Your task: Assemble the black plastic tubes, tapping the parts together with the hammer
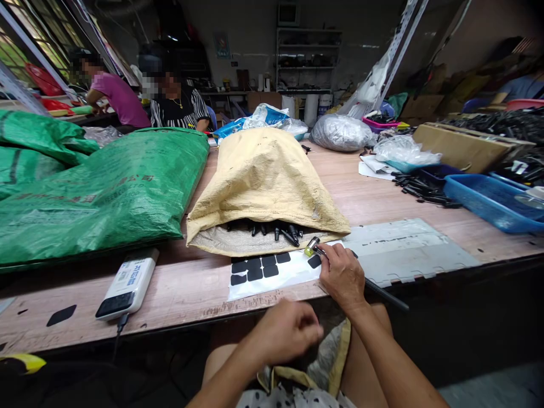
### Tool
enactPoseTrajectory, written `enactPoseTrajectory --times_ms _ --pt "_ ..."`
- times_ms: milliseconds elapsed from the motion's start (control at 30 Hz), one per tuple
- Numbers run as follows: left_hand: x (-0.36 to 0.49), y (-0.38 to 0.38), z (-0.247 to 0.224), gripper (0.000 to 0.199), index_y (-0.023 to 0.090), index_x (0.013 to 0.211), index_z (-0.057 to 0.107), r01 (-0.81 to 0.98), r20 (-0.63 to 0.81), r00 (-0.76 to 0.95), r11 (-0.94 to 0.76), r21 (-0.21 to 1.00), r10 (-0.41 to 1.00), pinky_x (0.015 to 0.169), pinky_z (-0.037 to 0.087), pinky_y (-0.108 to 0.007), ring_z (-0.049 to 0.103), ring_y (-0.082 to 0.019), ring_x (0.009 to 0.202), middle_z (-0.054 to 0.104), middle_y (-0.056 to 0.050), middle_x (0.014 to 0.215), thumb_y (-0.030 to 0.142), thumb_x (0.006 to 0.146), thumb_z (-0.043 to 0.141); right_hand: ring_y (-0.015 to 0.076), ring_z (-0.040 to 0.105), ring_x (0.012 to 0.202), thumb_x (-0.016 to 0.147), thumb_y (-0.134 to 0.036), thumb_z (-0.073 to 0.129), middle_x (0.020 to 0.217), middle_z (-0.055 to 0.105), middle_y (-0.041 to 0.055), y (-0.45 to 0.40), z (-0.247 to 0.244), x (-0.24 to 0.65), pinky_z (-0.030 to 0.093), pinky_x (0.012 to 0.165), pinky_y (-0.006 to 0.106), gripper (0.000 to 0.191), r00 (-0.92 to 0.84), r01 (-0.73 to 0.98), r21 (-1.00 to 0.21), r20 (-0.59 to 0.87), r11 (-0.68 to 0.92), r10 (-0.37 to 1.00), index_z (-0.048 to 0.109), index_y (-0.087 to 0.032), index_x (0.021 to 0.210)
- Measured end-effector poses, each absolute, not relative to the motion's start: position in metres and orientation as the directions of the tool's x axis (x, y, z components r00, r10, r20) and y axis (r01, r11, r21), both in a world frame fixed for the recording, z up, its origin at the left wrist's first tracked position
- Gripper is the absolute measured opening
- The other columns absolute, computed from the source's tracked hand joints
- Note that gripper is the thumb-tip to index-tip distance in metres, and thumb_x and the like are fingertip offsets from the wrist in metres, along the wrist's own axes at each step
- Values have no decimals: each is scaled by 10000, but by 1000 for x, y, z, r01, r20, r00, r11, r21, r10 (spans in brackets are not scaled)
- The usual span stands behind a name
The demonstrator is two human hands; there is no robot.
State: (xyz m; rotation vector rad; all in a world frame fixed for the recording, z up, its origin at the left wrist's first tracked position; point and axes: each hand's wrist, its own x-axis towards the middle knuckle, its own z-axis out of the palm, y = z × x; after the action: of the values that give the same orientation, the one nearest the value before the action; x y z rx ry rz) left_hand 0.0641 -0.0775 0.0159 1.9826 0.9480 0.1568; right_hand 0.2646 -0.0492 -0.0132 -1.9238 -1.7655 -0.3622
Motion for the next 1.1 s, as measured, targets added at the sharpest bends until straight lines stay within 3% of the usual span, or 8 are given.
enactPoseTrajectory --times_ms 100,167,267,433,600,767,933,1100 --pt "68 -21 44 268 178 842 725 654 27 342 -259 711 939 613 401 -246 618 -152 690 712 -23 761 333 909 517 219 511 902 919 -195 570 966 624 57 -49 -13 265 366 791 329 270 124 982 -188 511 -30 851 662 -234 1170" --pt "73 17 47 261 172 854 710 759 140 106 -171 628 984 656 412 -265 634 -171 732 716 -49 792 336 914 516 219 513 908 916 -193 573 971 625 55 -49 -13 265 368 796 326 267 127 980 -197 512 -28 850 663 -235 1164" --pt "83 58 40 223 176 860 702 852 137 0 -72 519 991 687 428 -293 663 -221 809 729 -91 853 355 880 571 216 515 915 917 -193 572 973 625 52 -49 -12 265 369 804 320 271 130 978 -208 506 -26 853 661 -237 1170" --pt "83 68 35 217 199 882 708 904 36 -10 -7 427 999 681 439 -329 681 -292 890 743 -126 943 383 842 601 216 512 922 923 -202 568 977 624 49 -50 -10 264 364 812 319 270 136 976 -214 500 -30 855 661 -244 1173" --pt "49 37 43 118 239 828 690 911 5 119 -111 398 993 630 387 -300 665 -255 830 733 -54 860 338 793 636 216 508 922 922 -199 565 968 621 50 -50 -11 264 357 814 323 267 133 976 -218 508 -23 851 663 -243 1166" --pt "33 8 32 87 236 848 668 777 53 416 -385 498 908 652 395 -270 617 -181 777 683 3 834 268 768 674 219 505 917 915 -196 574 972 625 46 -49 -13 265 356 810 327 270 140 977 -211 508 -34 850 663 -249 1164" --pt "36 -1 8 113 216 908 669 689 219 415 -463 558 883 778 433 -284 595 -186 872 638 -16 900 295 827 677 217 517 913 928 -208 563 965 629 51 -49 -14 268 372 810 327 260 113 981 -192 512 -15 852 665 -243 1165" --pt "32 1 1 123 220 920 713 611 233 425 -467 639 875 779 429 -283 595 -178 854 637 -8 865 282 814 726 219 567 947 967 -187 476 978 650 73 -50 -7 268 426 842 329 288 71 969 -239 519 65 852 655 -203 1193"
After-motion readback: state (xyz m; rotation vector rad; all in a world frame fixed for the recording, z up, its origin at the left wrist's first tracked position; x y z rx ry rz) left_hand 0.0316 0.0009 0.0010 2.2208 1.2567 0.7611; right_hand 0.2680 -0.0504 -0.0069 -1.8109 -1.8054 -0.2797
